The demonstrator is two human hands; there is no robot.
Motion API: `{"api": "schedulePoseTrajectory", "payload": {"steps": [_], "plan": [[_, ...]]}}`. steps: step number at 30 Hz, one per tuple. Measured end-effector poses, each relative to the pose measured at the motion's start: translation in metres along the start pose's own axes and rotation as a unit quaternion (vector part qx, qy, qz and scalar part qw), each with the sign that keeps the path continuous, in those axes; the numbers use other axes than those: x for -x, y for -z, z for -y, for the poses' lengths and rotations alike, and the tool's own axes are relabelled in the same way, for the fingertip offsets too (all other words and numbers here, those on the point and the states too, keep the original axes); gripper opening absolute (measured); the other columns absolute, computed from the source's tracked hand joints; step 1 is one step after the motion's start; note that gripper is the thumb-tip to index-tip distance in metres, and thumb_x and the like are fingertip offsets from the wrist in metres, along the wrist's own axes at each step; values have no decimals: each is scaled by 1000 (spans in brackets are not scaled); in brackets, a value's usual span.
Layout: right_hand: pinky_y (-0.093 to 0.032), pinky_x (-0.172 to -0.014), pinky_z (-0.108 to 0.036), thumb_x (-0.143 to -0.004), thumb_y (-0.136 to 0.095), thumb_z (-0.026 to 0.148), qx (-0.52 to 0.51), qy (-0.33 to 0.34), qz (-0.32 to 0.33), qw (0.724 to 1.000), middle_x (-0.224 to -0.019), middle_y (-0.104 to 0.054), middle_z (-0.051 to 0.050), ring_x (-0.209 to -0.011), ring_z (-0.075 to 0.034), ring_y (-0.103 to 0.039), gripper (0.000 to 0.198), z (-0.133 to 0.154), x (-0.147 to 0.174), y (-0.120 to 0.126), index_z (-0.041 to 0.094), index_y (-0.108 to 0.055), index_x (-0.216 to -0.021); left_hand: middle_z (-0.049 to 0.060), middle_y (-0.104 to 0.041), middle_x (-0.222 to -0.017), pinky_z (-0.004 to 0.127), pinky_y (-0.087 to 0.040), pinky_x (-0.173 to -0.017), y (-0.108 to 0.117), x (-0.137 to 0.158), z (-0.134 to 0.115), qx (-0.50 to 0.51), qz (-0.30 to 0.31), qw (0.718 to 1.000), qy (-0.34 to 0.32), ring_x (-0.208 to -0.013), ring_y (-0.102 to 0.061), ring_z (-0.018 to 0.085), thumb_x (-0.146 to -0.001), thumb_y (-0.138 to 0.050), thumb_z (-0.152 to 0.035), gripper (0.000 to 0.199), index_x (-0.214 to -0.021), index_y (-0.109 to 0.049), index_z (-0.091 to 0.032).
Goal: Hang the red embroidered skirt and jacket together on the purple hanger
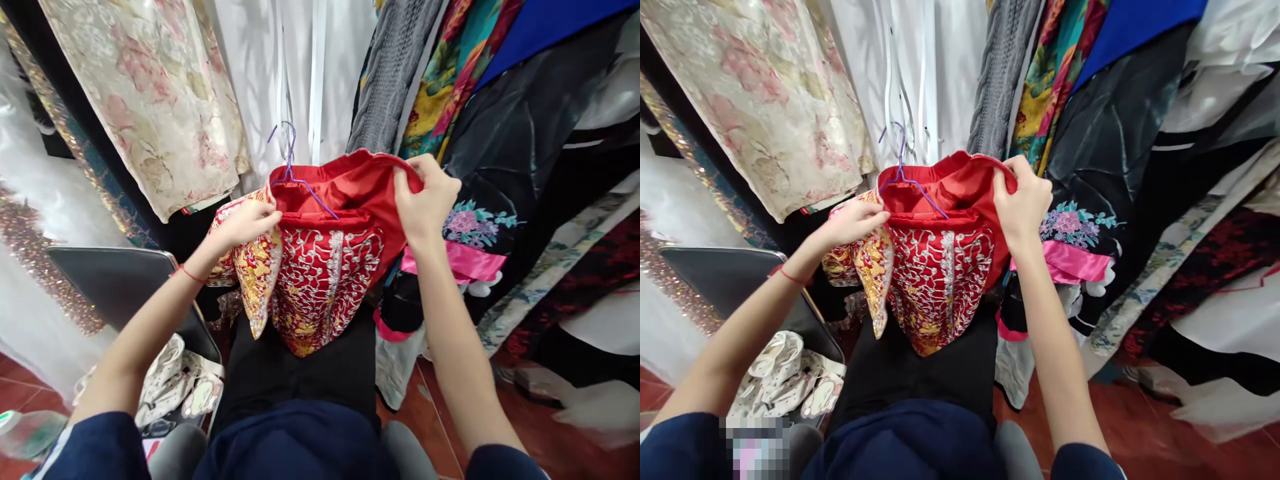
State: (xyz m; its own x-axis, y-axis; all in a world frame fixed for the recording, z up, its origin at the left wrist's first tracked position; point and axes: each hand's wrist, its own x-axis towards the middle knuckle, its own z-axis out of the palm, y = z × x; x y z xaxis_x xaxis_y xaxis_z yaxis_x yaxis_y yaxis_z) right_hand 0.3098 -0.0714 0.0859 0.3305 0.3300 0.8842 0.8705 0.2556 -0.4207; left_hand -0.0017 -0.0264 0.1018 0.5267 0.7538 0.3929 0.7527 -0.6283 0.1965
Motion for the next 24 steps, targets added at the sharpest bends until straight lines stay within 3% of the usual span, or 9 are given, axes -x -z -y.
{"api": "schedulePoseTrajectory", "payload": {"steps": [3, 6, 9, 12, 15, 18, 22, 24], "plan": [[-39, -64, -30, -94, -53, 37, 48, 24, 63, 997, -71, -68, -4, -63, -19, -59, 22, -2, 31, 8, 21, -67, -92, 4, -68, -72, 28, -33, -60, -45, -4, -41, -72, -52, 996, -21, -64, -59, 15, -91, -51, -40, 26, -80, -63, -18], [-34, -59, -27, -92, -54, 36, 52, 19, 119, 991, -66, -64, -2, -59, -17, -57, 19, -7, 71, 8, 21, -65, -89, 4, -72, -81, 26, -35, -60, -80, -15, -63, -53, -43, 996, -54, -73, -66, 18, -92, -57, -51, 36, -101, -64, -17], [-32, -56, -26, -93, -53, 38, 3, -14, 136, 991, -61, -58, 1, -53, -15, -52, 20, -14, 103, 5, 21, -63, -89, 6, -72, -81, 26, -35, -60, -102, -30, -62, -39, -85, 995, -32, -76, -68, 20, -92, -59, -55, 40, -98, -65, -16], [-32, -55, -25, -94, -53, 43, -59, -73, 112, 989, -59, -51, 4, -50, -13, -46, 25, -23, 121, 1, 21, -58, -85, 3, -71, -76, 26, -35, -61, -118, -40, -54, 40, -132, 990, -18, -71, -65, 17, -90, -63, -53, 36, -83, -64, -18], [-30, -54, -25, -96, -49, 48, -111, -113, 121, 980, -57, -44, 6, -50, -12, -41, 34, -35, 124, -2, 23, -48, -74, 0, -67, -68, 26, -36, -61, -134, -47, -55, 138, -171, 976, -1, -64, -60, 14, -89, -63, -55, 40, -71, -60, -19], [-29, -54, -26, -97, -47, 45, -112, -108, 127, 980, -57, -41, 6, -50, -12, -39, 34, -36, 114, 3, 24, -43, -70, 1, -67, -66, 27, -38, -64, -147, -59, -61, 160, -186, 968, 51, -64, -62, 16, -89, -63, -51, 38, -68, -62, -20], [-30, -55, -26, -94, -48, 38, -95, -73, 123, 985, -57, -46, 4, -50, -13, -42, 26, -6, 96, 22, 24, -45, -72, 11, -74, -83, 35, -47, -76, -155, -88, -61, 142, -161, 967, 140, -90, -71, 31, -79, -72, -32, 15, -73, -68, -19], [-32, -57, -27, -93, -49, 35, -88, -54, 123, 987, -59, -49, 3, -52, -13, -46, 24, 14, 94, 29, 24, -45, -72, 16, -75, -93, 41, -50, -87, -159, -99, -54, 202, -162, 955, 142, -103, -69, 38, -74, -73, -25, 9, -76, -70, -17]]}}
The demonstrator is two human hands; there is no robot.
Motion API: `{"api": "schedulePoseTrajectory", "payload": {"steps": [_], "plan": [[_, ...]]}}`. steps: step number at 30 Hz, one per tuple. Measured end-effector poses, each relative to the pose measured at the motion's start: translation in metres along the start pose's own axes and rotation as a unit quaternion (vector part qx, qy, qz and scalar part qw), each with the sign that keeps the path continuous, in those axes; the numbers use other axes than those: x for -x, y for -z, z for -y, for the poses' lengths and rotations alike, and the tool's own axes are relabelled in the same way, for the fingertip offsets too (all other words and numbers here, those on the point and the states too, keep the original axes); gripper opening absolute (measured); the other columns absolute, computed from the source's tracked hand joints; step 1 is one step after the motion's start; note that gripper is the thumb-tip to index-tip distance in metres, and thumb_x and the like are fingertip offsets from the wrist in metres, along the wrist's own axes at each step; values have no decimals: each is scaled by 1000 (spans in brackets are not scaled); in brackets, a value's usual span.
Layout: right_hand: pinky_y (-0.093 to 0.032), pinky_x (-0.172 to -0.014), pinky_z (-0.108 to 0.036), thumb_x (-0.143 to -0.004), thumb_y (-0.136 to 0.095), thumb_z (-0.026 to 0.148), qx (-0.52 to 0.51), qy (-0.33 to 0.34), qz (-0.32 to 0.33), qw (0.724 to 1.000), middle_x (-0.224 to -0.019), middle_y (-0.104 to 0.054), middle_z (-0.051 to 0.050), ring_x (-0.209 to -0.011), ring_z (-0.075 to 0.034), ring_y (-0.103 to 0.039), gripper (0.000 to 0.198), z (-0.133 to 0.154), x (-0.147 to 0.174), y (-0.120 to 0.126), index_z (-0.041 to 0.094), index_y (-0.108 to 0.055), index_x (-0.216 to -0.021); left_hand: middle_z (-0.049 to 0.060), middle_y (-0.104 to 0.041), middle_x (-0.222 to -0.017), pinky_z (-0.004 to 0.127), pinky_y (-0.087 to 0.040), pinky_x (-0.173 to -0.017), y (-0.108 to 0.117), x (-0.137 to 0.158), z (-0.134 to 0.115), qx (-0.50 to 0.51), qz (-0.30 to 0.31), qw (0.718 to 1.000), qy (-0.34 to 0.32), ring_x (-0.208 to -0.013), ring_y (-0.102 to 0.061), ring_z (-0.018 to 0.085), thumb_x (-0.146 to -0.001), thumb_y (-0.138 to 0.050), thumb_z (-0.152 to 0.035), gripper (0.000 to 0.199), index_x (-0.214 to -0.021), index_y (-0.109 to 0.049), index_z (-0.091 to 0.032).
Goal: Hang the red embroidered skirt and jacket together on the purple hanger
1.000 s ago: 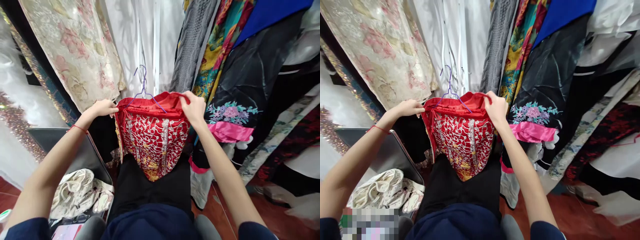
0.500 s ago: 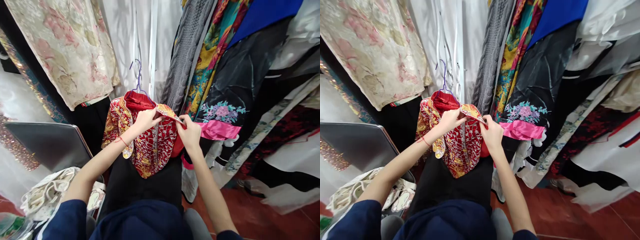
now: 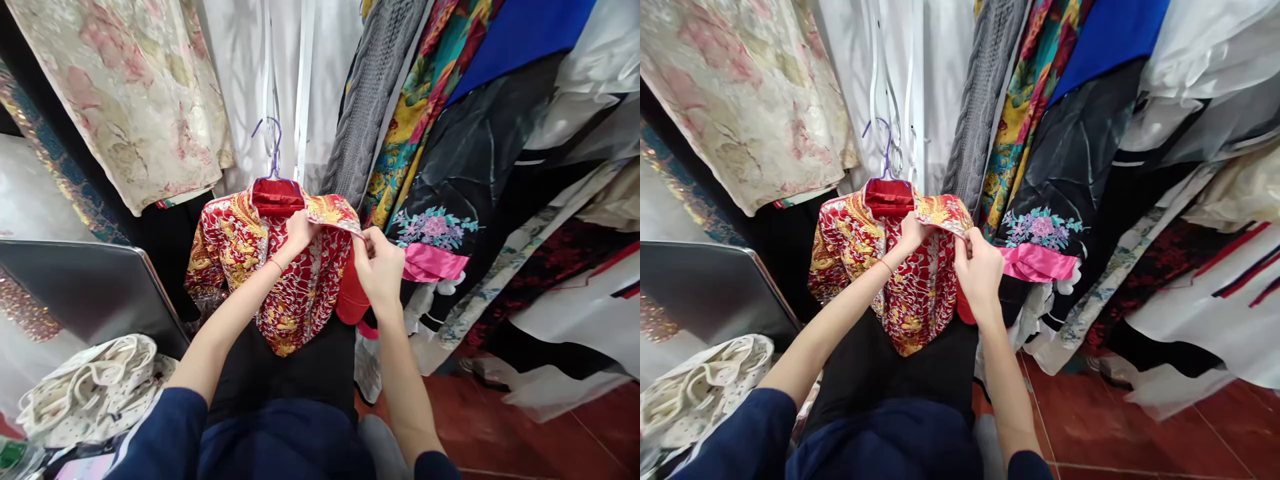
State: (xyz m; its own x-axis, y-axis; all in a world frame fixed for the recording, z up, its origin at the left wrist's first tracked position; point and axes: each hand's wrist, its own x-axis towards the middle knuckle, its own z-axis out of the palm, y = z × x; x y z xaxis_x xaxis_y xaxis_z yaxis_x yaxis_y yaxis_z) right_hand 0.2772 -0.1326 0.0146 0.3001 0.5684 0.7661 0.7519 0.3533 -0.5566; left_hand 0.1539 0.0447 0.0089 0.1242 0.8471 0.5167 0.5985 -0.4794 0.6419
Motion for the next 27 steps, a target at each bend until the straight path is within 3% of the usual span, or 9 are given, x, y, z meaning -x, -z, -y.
{"api": "schedulePoseTrajectory", "payload": {"steps": [4, 7, 11, 13, 16, 18, 22, 25, 27], "plan": [[-32, -56, -27, -95, -48, 37, -30, -4, 42, 999, -58, -47, 4, -52, -14, -47, 27, 15, 14, -10, 25, -41, -72, 16, -76, -110, 41, -50, -101, 1, 13, 18, 155, 25, 987, -36, -113, -68, 31, -85, -60, -26, 18, -91, -72, -14], [-35, -56, -26, -98, -48, 42, -91, 9, 163, 982, -61, -50, 4, -54, -14, -48, 28, 3, 22, -25, 25, -44, -76, 11, -74, -119, 40, -48, -109, 6, 52, 29, 313, -1, 950, -2, -122, -64, 24, -101, -31, -43, 47, -104, -71, -17], [-40, -59, -26, -94, -56, 45, -156, 79, 430, 886, -69, -59, 2, -58, -13, -53, 25, -18, 12, -29, 22, -56, -86, 10, -75, -112, 42, -51, -105, 12, 104, 31, 393, 36, 918, 34, -116, -67, 27, -90, -53, -67, 53, -104, -71, -19], [-39, -58, -25, -94, -55, 47, -181, 61, 410, 892, -69, -57, 3, -58, -12, -50, 29, -29, -4, -23, 20, -59, -84, 11, -75, -110, 41, -52, -102, 14, 118, 34, 359, 47, 932, 24, -109, -69, 28, -79, -71, -63, 51, -102, -71, -17], [-39, -59, -25, -93, -53, 50, -189, 7, 197, 962, -72, -56, 2, -61, -11, -49, 31, -48, -34, -18, 20, -57, -84, 10, -75, -108, 41, -51, -100, 15, 127, 47, 333, 39, 942, 31, -104, -69, 27, -79, -71, -60, 47, -99, -70, -18], [-44, -66, -26, -90, -55, 49, -171, 1, 133, 976, -81, -61, 0, -71, -13, -55, 30, -61, -54, -26, 20, -58, -93, 7, -76, -104, 39, -52, -98, 15, 130, 60, 352, 51, 933, 57, -101, -69, 25, -80, -70, -58, 42, -95, -71, -19], [-52, -86, -32, -93, -47, 54, -188, -8, 233, 954, -106, -70, -6, -100, -18, -64, 40, -77, -78, -53, 21, -62, -110, 5, -77, -101, 37, -53, -96, 15, 132, 81, 412, 47, 904, 106, -102, -69, 25, -74, -74, -53, 36, -88, -72, -20], [-54, -82, -35, -93, -41, 66, -232, -63, 358, 902, -89, -72, -5, -89, -20, -66, 52, -77, -81, -63, 21, -68, -90, 7, -78, -101, 39, -53, -97, 16, 130, 86, 422, 34, 897, 125, -109, -69, 27, -69, -75, -53, 39, -89, -74, -20], [-51, -71, -32, -87, -48, 73, -237, -79, 369, 895, -72, -67, -2, -71, -18, -61, 57, -74, -84, -59, 20, -65, -76, 8, -78, -104, 41, -53, -100, 19, 125, 84, 423, 46, 897, 124, -111, -69, 28, -68, -75, -55, 43, -94, -74, -20]]}}
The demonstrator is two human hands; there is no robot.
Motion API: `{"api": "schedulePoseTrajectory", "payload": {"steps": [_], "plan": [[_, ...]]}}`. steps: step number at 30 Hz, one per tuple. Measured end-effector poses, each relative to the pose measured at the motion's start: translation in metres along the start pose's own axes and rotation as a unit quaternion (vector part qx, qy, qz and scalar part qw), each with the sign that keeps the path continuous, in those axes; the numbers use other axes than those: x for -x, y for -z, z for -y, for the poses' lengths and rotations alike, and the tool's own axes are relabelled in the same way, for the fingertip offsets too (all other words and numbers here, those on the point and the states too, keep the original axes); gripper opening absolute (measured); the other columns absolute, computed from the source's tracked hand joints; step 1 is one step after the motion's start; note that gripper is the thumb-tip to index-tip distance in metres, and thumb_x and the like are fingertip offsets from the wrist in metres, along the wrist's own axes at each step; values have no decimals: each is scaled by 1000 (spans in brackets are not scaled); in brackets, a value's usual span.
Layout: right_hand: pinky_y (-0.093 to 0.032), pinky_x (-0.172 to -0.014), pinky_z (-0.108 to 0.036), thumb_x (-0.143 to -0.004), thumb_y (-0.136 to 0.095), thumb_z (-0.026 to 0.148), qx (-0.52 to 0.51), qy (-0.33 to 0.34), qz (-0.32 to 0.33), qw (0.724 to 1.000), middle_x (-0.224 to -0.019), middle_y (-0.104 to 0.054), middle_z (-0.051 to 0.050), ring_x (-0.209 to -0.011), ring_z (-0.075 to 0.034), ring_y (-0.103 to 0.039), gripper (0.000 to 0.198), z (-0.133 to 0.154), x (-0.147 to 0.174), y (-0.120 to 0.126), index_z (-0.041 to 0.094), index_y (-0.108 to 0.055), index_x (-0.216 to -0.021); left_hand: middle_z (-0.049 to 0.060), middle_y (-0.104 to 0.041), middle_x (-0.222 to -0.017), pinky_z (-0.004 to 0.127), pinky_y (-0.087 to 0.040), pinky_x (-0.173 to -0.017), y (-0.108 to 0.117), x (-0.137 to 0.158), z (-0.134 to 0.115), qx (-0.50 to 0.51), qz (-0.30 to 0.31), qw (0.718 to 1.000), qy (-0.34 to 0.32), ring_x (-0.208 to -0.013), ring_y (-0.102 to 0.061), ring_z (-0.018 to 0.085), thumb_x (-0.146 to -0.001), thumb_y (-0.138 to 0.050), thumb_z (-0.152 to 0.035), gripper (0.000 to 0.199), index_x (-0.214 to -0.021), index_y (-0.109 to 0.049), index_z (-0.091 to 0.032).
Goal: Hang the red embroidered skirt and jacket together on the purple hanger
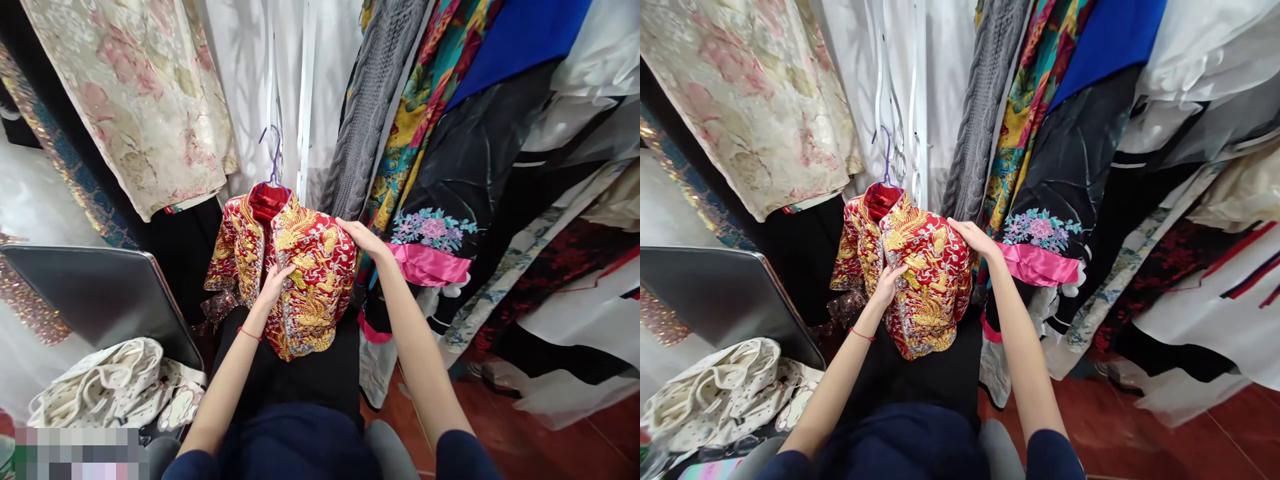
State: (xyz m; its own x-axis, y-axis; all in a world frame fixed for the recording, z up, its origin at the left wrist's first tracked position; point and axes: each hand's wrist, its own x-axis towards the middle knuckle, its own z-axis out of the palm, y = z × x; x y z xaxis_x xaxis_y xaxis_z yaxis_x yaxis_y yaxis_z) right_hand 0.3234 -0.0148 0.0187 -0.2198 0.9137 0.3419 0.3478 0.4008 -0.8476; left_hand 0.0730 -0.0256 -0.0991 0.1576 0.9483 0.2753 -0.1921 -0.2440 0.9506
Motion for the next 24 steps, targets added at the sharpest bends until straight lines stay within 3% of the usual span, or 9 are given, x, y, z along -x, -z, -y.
{"api": "schedulePoseTrajectory", "payload": {"steps": [4, 8, 12, 17, 21, 24], "plan": [[-32, -56, -27, -80, -62, 72, 88, 83, -181, 976, -57, -43, 5, -56, -11, -37, 55, 30, 1, 15, 21, -51, -62, 9, -74, -123, 40, -50, -106, -1, -17, -22, -3, 12, 1000, -19, -122, -65, 27, -77, -70, -56, 48, -110, -73, -21], [-31, -59, -29, -90, -57, 63, 223, 128, -316, 913, -58, -43, 4, -57, -12, -38, 50, 64, 7, 10, 22, -50, -63, 9, -63, -142, 36, -49, -108, 1, -38, -38, -17, -25, 998, -60, -131, -59, 23, -89, -58, -54, 48, -125, -65, -23], [-31, -63, -30, -98, -48, 56, 416, 90, -287, 858, -66, -60, -3, -63, -16, -52, 44, 69, 32, -22, 20, -60, -75, 11, -68, -132, 33, -50, -104, 9, -40, -15, -63, -68, 994, -57, -122, -64, 20, -91, -52, -56, 47, -118, -64, -19], [-30, -63, -29, -100, -42, 62, 541, -15, -183, 821, -74, -70, -10, -69, -22, -63, 51, 46, 49, -47, 18, -66, -90, 6, -71, -91, 30, -51, -87, 17, -23, 29, -133, -103, 985, -31, -90, -65, 18, -86, -52, -66, 48, -86, -58, -18], [-36, -68, -32, -99, -41, 63, 550, -50, -198, 810, -78, -71, -15, -71, -25, -65, 53, 30, 41, -47, 15, -65, -97, -1, -58, -70, 28, -47, -74, 20, -14, 24, -172, -130, 976, -43, -72, -56, 15, -87, -55, -61, 42, -74, -49, -21], [-41, -74, -37, -102, -40, 54, 541, -19, -270, 796, -86, -70, -19, -79, -28, -65, 49, 17, 27, -43, 11, -63, -106, 1, -62, -82, 27, -47, -76, 29, -13, 3, -205, -160, 962, -87, -76, -60, 15, -93, -51, -52, 30, -89, -52, -22]]}}
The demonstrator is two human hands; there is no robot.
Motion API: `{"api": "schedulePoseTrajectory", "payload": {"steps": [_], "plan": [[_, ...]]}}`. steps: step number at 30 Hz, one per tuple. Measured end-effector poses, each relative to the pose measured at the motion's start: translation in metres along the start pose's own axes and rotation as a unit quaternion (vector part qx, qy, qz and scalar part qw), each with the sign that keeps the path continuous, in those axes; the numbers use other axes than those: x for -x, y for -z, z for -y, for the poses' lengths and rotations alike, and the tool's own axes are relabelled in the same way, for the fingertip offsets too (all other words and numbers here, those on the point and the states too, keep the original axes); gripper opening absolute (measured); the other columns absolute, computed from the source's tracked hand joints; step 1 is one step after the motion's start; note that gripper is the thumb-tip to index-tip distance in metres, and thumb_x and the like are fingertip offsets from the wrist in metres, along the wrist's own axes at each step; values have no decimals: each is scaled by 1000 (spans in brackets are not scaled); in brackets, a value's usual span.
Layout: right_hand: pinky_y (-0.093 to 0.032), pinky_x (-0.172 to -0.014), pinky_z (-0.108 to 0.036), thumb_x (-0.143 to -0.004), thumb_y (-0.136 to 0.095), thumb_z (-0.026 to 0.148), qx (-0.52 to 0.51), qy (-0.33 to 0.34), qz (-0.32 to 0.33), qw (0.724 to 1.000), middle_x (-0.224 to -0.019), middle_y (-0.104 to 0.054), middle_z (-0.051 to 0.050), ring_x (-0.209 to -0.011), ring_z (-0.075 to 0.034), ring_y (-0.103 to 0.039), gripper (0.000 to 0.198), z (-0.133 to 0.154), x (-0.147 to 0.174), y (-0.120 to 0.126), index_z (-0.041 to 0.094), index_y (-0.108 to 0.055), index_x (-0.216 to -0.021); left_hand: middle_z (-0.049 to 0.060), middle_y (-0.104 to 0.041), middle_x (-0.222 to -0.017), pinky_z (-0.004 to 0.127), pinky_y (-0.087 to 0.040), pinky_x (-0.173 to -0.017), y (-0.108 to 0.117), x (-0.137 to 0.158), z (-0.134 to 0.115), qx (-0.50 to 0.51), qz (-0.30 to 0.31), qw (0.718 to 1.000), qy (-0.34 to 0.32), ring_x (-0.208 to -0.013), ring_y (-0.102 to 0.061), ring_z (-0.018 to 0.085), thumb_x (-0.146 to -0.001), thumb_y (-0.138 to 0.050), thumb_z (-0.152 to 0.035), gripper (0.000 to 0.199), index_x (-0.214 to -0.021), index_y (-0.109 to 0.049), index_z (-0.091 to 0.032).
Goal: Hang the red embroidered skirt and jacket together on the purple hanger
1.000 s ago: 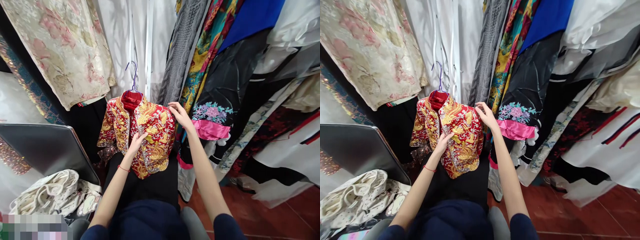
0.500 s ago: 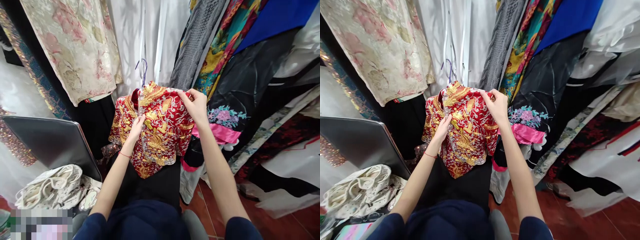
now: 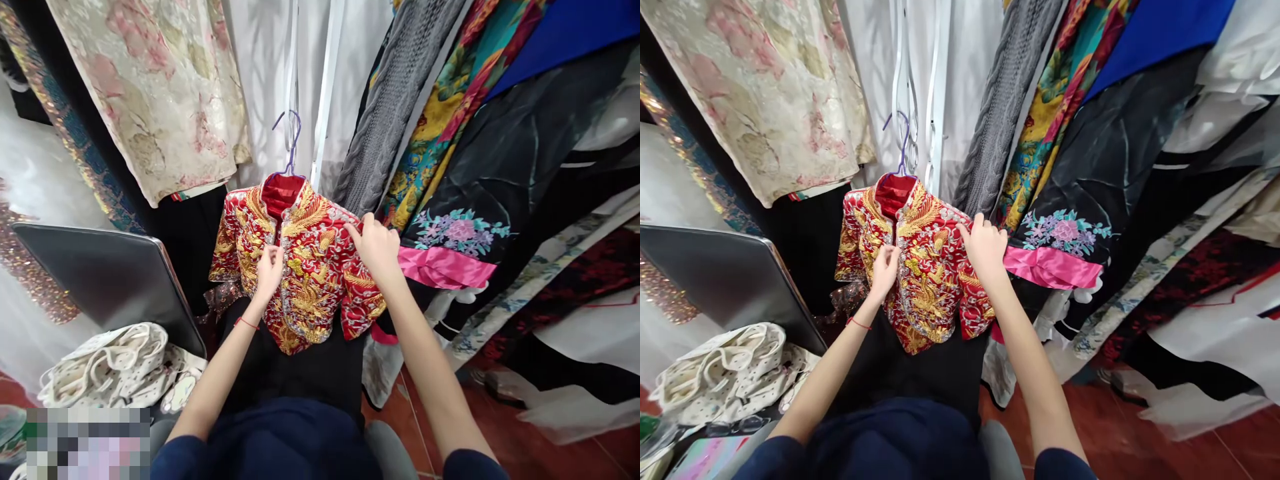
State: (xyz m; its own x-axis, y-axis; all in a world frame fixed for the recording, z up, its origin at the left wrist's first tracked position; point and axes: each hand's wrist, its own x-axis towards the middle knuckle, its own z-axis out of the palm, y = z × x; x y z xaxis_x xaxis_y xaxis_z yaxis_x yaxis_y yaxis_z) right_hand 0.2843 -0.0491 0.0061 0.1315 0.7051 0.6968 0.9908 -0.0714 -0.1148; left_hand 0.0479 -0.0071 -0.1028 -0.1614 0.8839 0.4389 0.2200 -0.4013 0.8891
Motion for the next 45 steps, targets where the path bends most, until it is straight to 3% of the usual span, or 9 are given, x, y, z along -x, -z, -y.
{"api": "schedulePoseTrajectory", "payload": {"steps": [5, 9, 15, 18, 21, 28, 33, 38, 45], "plan": [[-46, -81, -47, -102, -34, 26, -29, 3, -68, 997, -109, -65, -28, -100, -35, -61, 42, 5, -34, -28, 5, -59, -126, 12, -65, -108, 33, -49, -91, 44, -43, -32, -184, -150, 953, -187, -100, -64, 20, -97, -43, -38, 20, -105, -51, -22], [-48, -76, -48, -94, -26, 10, -57, 35, -18, 998, -115, -61, -30, -92, -33, -62, 55, 20, -57, -39, 6, -51, -143, 17, -60, -131, 44, -37, -110, 77, -92, -58, -325, -134, 892, -283, -129, -52, 29, -88, -57, -42, 40, -120, -54, -18], [-42, -88, -58, -87, -43, 14, -54, 81, -74, 992, -128, -56, -30, -109, -40, -56, 65, 57, -43, -21, 9, -40, -152, 12, -70, -110, 42, -37, -102, 100, -133, -62, -409, 64, 880, -234, -106, -59, 29, -96, -45, -55, 43, -112, -62, -19], [-30, -104, -62, -89, -47, 15, -47, 248, -39, 967, -138, -55, -25, -129, -42, -44, 58, 82, -35, -5, 12, -48, -147, 11, -69, -98, 39, -38, -96, 98, -129, -56, -421, 24, 879, -224, -98, -60, 28, -97, -44, -56, 40, -99, -62, -20], [-25, -109, -57, -95, -40, 16, -52, 352, 42, 934, -123, -68, -18, -122, -34, -52, 42, 96, -39, 2, 14, -64, -129, 10, -68, -95, 39, -37, -95, 95, -119, -55, -427, -19, 875, -226, -97, -59, 28, -98, -45, -55, 37, -94, -60, -21], [-31, -103, -57, -86, -56, 9, 8, 218, 55, 974, -89, -75, -17, -92, -29, -65, 28, 87, -56, -4, 8, -73, -109, 10, -66, -92, 40, -37, -93, 94, -113, -59, -435, -7, 869, -234, -96, -59, 28, -99, -43, -54, 37, -93, -59, -21], [-27, -105, -66, -90, -52, 7, -4, 172, 55, 984, -75, -73, -14, -94, -30, -64, 29, 85, -57, -15, 15, -79, -85, 11, -67, -95, 40, -35, -92, 91, -110, -57, -444, -24, 862, -244, -96, -59, 28, -101, -37, -56, 42, -94, -58, -20], [-28, -106, -62, -93, -40, 4, 10, 152, 32, 988, -79, -73, -12, -88, -26, -65, 40, 85, -69, -22, 14, -78, -95, 10, -67, -93, 38, -35, -90, 91, -108, -62, -459, -19, 856, -237, -94, -59, 26, -102, -38, -55, 41, -91, -56, -20], [-29, -101, -53, -103, -1, 19, -36, 149, -82, 985, -115, -72, -18, -110, -24, -64, 75, 91, -108, 61, 1, -73, -95, 10, -67, -93, 37, -35, -89, 93, -104, -62, -465, -23, 854, -230, -96, -60, 27, -102, -40, -53, 39, -90, -58, -20]]}}
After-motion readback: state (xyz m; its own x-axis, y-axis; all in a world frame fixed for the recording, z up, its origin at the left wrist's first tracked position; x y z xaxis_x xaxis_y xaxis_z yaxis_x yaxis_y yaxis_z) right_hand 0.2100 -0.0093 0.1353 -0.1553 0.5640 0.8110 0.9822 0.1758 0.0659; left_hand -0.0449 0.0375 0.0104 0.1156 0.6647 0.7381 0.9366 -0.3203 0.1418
